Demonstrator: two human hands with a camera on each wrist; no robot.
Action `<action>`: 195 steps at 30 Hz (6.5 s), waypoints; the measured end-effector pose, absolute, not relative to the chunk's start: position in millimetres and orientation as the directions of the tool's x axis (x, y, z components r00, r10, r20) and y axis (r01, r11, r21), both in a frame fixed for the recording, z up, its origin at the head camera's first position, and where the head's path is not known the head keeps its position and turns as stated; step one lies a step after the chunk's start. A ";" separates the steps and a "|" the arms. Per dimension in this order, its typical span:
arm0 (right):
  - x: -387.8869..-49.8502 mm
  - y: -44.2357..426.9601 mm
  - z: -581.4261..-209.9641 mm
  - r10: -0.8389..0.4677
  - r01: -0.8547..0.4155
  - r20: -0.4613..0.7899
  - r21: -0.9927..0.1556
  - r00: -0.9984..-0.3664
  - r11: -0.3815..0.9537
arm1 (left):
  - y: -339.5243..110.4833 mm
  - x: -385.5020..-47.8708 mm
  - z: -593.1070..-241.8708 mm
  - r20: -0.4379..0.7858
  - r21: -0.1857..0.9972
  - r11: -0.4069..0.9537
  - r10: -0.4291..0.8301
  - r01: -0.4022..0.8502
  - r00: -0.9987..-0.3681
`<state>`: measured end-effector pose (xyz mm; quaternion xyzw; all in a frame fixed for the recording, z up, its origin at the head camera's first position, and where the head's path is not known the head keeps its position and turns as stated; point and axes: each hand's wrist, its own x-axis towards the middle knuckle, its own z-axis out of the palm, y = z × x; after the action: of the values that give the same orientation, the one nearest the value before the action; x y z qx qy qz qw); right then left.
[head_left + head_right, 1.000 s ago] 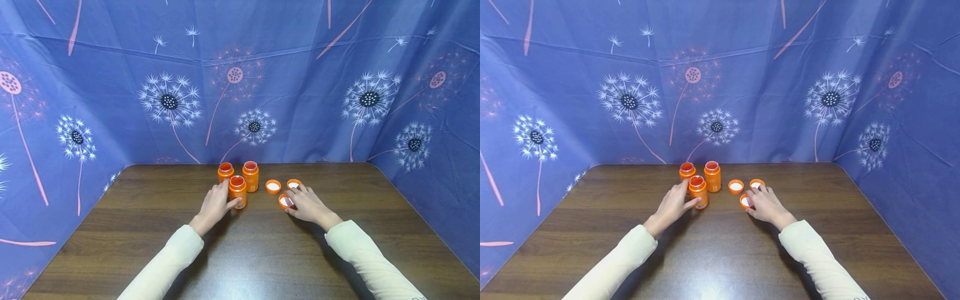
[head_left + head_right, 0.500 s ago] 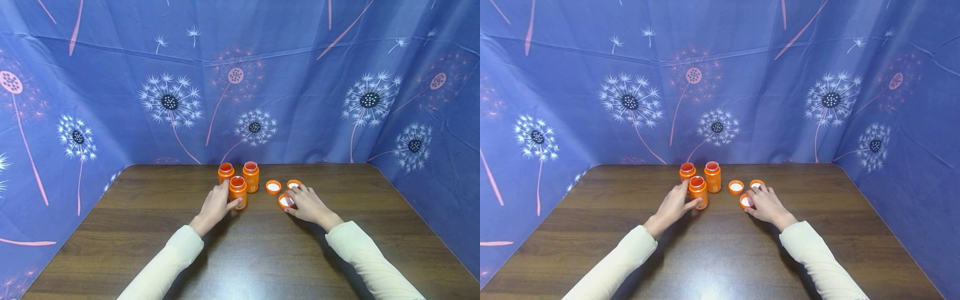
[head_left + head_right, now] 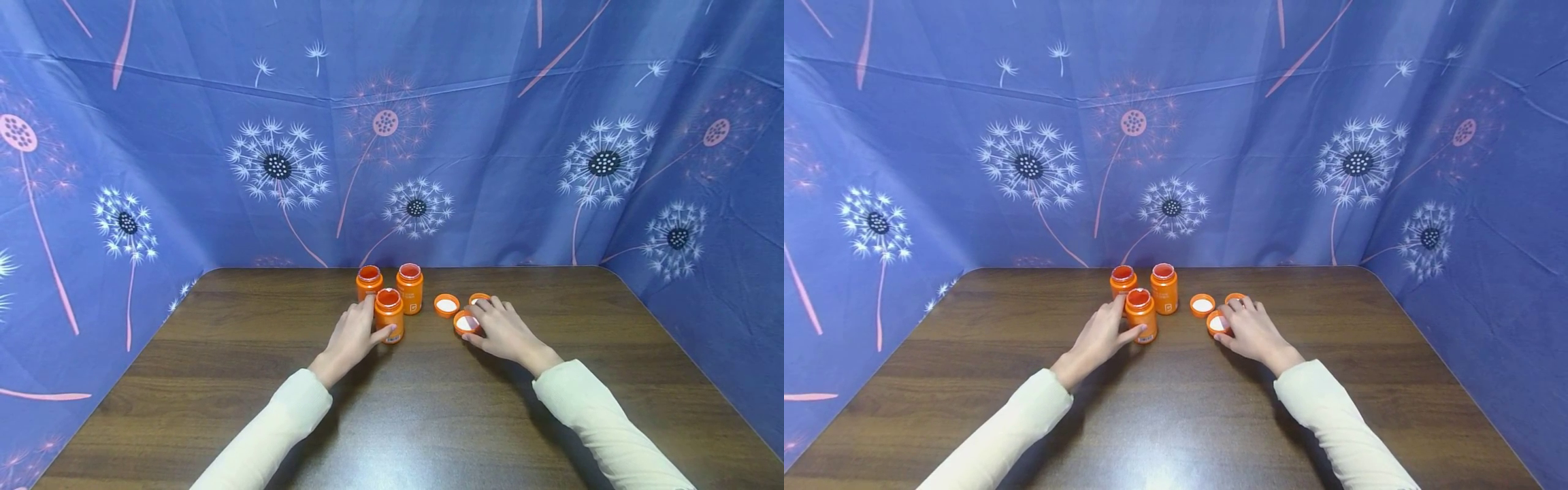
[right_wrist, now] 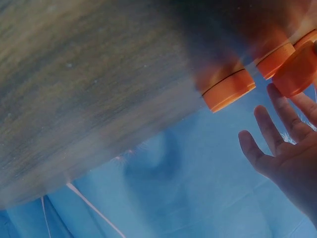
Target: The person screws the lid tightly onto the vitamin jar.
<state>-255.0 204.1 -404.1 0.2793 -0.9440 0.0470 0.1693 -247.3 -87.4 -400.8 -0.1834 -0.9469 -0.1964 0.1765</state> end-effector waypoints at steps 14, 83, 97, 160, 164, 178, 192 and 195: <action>-256.3 202.7 -396.6 -0.476 -0.522 0.379 -0.024 -0.794 0.853 | -87.9 -240.2 -401.2 0.414 0.302 0.851 0.289 0.430 -0.863; -253.1 143.6 -366.8 -0.537 -0.719 0.544 -0.193 -0.645 0.668 | -89.6 -223.4 -401.4 0.510 0.248 0.805 0.365 0.539 -0.779; -252.3 135.7 -362.7 -0.538 -0.725 0.535 -0.232 -0.652 0.648 | -91.4 -223.1 -401.1 0.508 0.235 0.801 0.382 0.550 -0.772; -254.4 113.4 -360.1 -0.576 -0.774 0.517 -0.444 -0.633 0.452 | -89.9 -224.8 -403.8 0.474 0.248 0.814 0.371 0.525 -0.799; -254.0 111.9 -360.5 -0.591 -0.790 0.524 -0.433 -0.613 0.435 | -90.0 -224.0 -402.7 0.464 0.245 0.819 0.370 0.518 -0.805; -254.5 107.7 -361.4 -0.611 -0.796 0.511 -0.403 -0.605 0.451 | -89.5 -223.9 -402.6 0.478 0.224 0.832 0.361 0.508 -0.801; -254.1 106.8 -363.2 -0.617 -0.803 0.514 -0.378 -0.596 0.461 | -89.0 -224.2 -402.7 0.481 0.229 0.829 0.360 0.511 -0.799; -253.7 106.7 -363.6 -0.614 -0.805 0.522 -0.370 -0.593 0.463 | -89.0 -224.2 -402.7 0.482 0.223 0.832 0.359 0.508 -0.799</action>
<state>-253.7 106.7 -363.6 0.4221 -0.8404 0.3001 0.1596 -224.2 -89.0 -402.7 -0.2324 -0.9327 -0.1729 0.2151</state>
